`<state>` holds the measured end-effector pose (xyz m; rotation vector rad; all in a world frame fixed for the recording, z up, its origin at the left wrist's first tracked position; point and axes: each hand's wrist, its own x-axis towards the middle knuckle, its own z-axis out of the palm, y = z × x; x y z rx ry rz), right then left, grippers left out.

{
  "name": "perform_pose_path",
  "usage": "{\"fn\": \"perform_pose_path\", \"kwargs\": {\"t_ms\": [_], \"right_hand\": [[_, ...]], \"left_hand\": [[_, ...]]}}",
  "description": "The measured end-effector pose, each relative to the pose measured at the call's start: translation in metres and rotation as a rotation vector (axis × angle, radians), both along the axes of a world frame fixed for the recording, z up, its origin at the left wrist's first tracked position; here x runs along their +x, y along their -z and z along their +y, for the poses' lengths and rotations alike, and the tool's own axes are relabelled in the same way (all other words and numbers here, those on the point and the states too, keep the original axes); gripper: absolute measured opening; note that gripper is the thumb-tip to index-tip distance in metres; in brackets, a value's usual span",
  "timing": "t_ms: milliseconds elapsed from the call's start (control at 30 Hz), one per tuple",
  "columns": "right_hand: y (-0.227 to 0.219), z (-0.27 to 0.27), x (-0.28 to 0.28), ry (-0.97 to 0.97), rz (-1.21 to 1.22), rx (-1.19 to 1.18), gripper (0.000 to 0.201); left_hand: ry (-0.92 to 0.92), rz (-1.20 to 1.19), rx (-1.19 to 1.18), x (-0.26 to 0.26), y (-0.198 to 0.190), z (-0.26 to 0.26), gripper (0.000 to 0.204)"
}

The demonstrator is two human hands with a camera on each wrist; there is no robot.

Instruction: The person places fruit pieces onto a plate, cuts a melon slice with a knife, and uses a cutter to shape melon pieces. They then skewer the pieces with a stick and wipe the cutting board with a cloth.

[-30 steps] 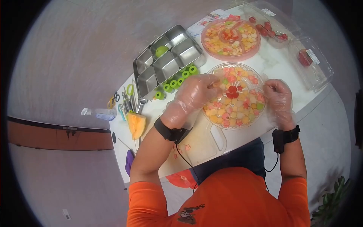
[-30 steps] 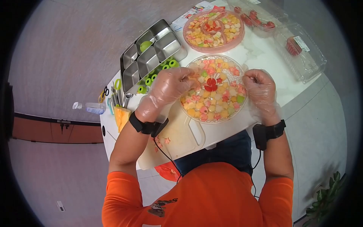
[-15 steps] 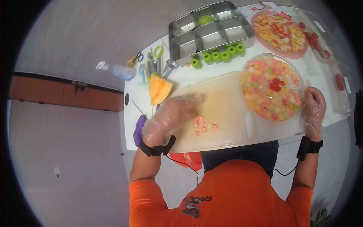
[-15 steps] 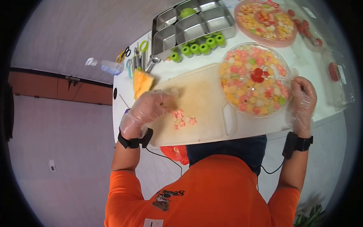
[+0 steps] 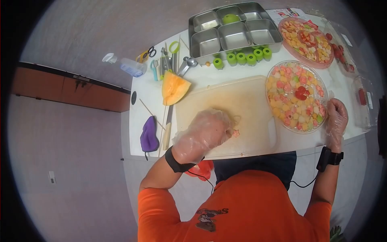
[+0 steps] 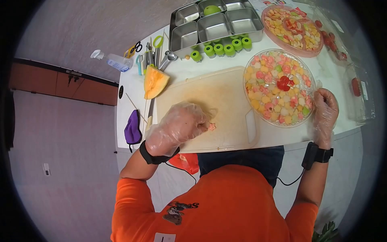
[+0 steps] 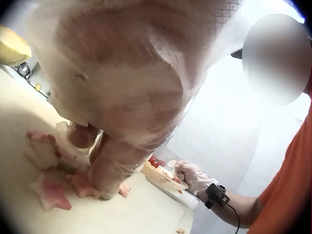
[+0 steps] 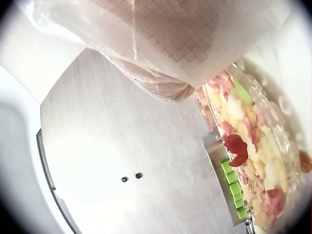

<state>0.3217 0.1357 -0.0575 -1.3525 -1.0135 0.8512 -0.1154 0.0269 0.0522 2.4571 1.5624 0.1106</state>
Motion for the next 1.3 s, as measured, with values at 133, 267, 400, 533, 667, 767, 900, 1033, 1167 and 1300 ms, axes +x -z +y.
{"fn": "perform_pose_path", "kwargs": {"t_ms": [133,267,400,533,667,767,900,1033,1167,1300], "right_hand": [[-0.001,0.0,0.0,0.0,-0.001,0.005,0.015],[0.003,0.001,0.002,0.005,-0.001,-0.008,0.015],[-0.008,-0.004,-0.005,0.004,-0.015,0.0,0.016],[-0.009,-0.004,-0.006,0.011,-0.042,-0.009,0.015],[-0.013,-0.005,-0.009,0.023,-0.021,-0.015,0.014],[-0.01,-0.004,-0.011,0.027,-0.041,0.002,0.012],[-0.025,-0.01,-0.018,-0.004,-0.156,0.072,0.01],[-0.017,-0.009,-0.016,-0.003,-0.089,0.074,0.01],[-0.022,-0.01,-0.023,-0.016,0.006,0.052,0.009],[-0.025,-0.01,-0.023,-0.014,0.003,0.068,0.006]], "left_hand": [[-0.035,-0.011,0.053,0.008,0.001,-0.002,0.009],[-0.06,-0.032,0.072,0.009,0.006,-0.003,0.01],[-0.065,0.004,0.056,0.014,-0.002,-0.004,0.011],[-0.035,0.111,-0.054,0.015,-0.01,-0.004,0.012],[-0.001,0.012,0.015,0.011,0.003,-0.006,0.011],[-0.005,-0.105,0.016,0.005,0.01,-0.009,0.014],[0.02,-0.21,-0.034,0.005,0.01,-0.01,0.01],[-0.022,-0.152,-0.076,0.009,-0.014,-0.003,0.005],[-0.172,-0.154,-0.199,0.018,-0.035,0.011,0.005],[-0.066,-0.363,-0.105,0.051,-0.043,0.045,0.017]]}}
